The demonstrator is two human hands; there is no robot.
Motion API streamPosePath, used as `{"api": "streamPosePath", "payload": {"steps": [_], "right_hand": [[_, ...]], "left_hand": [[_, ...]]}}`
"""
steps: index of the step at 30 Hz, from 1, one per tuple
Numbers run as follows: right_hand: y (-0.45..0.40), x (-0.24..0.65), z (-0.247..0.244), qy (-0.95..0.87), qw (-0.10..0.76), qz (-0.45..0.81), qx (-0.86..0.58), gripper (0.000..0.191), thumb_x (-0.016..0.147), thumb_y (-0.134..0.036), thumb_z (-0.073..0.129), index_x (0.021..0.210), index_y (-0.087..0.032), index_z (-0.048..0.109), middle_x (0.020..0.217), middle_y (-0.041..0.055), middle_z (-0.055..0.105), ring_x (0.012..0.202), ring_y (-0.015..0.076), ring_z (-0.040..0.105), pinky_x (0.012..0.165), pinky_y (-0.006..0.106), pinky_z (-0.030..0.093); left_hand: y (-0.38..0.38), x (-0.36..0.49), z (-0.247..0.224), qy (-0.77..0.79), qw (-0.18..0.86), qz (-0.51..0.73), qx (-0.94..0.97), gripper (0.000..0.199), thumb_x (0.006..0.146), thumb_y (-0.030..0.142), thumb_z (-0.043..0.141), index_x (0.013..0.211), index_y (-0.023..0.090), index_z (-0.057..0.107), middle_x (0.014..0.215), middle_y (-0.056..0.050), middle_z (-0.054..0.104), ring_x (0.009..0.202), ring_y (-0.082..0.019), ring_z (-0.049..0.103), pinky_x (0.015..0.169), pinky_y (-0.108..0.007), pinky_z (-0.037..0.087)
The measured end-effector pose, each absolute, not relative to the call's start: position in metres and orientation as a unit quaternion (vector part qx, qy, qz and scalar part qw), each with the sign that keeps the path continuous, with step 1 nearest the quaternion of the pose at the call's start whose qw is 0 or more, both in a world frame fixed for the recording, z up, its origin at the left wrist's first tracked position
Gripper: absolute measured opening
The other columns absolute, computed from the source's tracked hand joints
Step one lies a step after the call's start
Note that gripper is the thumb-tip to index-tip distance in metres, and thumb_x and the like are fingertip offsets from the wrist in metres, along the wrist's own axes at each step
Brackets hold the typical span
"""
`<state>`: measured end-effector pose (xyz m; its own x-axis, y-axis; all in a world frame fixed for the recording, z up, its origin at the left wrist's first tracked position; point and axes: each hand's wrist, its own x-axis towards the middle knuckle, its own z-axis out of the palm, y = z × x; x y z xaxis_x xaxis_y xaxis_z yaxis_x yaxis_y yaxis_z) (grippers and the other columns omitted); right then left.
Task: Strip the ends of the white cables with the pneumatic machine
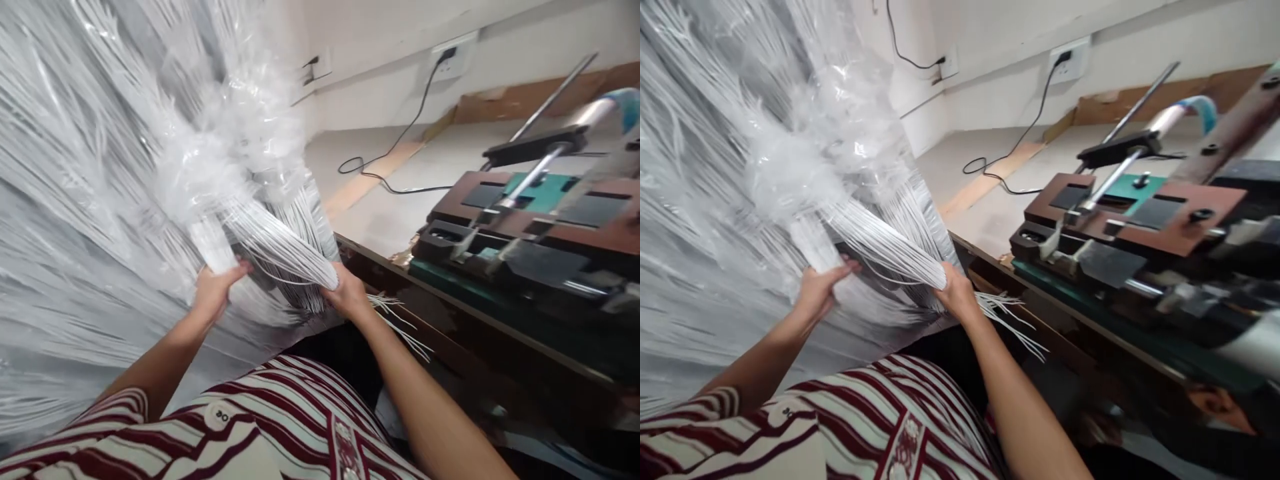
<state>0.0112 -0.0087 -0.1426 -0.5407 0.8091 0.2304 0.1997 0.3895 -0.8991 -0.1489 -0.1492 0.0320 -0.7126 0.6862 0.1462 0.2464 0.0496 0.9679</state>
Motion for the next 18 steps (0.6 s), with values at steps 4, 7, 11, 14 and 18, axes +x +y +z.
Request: {"api": "streamPosePath", "payload": {"steps": [4, 7, 11, 14, 18], "right_hand": [[-0.025, -0.013, -0.158, -0.733, 0.309, 0.502, -0.339, 0.051, 0.052, -0.020, 0.070, 0.101, -0.018, 0.056, 0.105, 0.0132, 0.059, 0.103, 0.0315, 0.049, 0.087, 0.042, 0.034], [-0.052, -0.003, -0.172, -0.690, 0.285, 0.550, -0.374, 0.047, 0.055, -0.025, 0.071, 0.099, -0.016, 0.057, 0.110, 0.0160, 0.056, 0.109, 0.0325, 0.045, 0.089, 0.044, 0.032], [-0.088, 0.033, -0.170, -0.613, 0.232, 0.645, -0.392, 0.041, 0.077, -0.051, 0.046, 0.077, -0.013, 0.060, 0.079, 0.0145, 0.064, 0.075, 0.0253, 0.061, 0.065, 0.036, 0.046], [-0.110, 0.049, -0.151, -0.492, 0.186, 0.781, -0.337, 0.065, 0.078, -0.065, 0.025, 0.080, -0.011, 0.061, 0.072, 0.0150, 0.066, 0.059, 0.0207, 0.063, 0.052, 0.031, 0.047], [-0.116, 0.048, -0.125, -0.134, 0.248, 0.945, -0.163, 0.078, 0.071, -0.075, 0.024, 0.099, -0.010, 0.057, 0.093, 0.0170, 0.066, 0.083, 0.0240, 0.064, 0.071, 0.037, 0.048]], "left_hand": [[-0.183, -0.151, 0.032, 0.586, 0.429, 0.590, 0.354, 0.040, 0.052, 0.034, 0.072, 0.090, 0.021, 0.066, 0.081, -0.007, 0.071, 0.086, -0.029, 0.064, 0.085, -0.047, 0.045], [-0.174, -0.152, 0.007, 0.539, 0.522, 0.557, 0.356, 0.052, 0.051, 0.039, 0.071, 0.100, 0.023, 0.063, 0.096, -0.009, 0.069, 0.100, -0.032, 0.058, 0.091, -0.049, 0.039], [-0.134, -0.140, -0.027, 0.515, 0.545, 0.537, 0.386, 0.043, 0.052, 0.025, 0.072, 0.094, 0.021, 0.061, 0.092, -0.006, 0.069, 0.107, -0.029, 0.054, 0.096, -0.047, 0.033], [-0.109, -0.115, -0.028, 0.468, 0.544, 0.556, 0.419, 0.037, 0.052, 0.028, 0.071, 0.087, 0.023, 0.060, 0.083, -0.002, 0.066, 0.103, -0.027, 0.055, 0.095, -0.046, 0.035], [-0.104, -0.082, -0.013, 0.417, 0.546, 0.562, 0.461, 0.040, 0.050, 0.044, 0.071, 0.083, 0.026, 0.057, 0.081, -0.002, 0.060, 0.099, -0.028, 0.054, 0.088, -0.047, 0.041]]}}
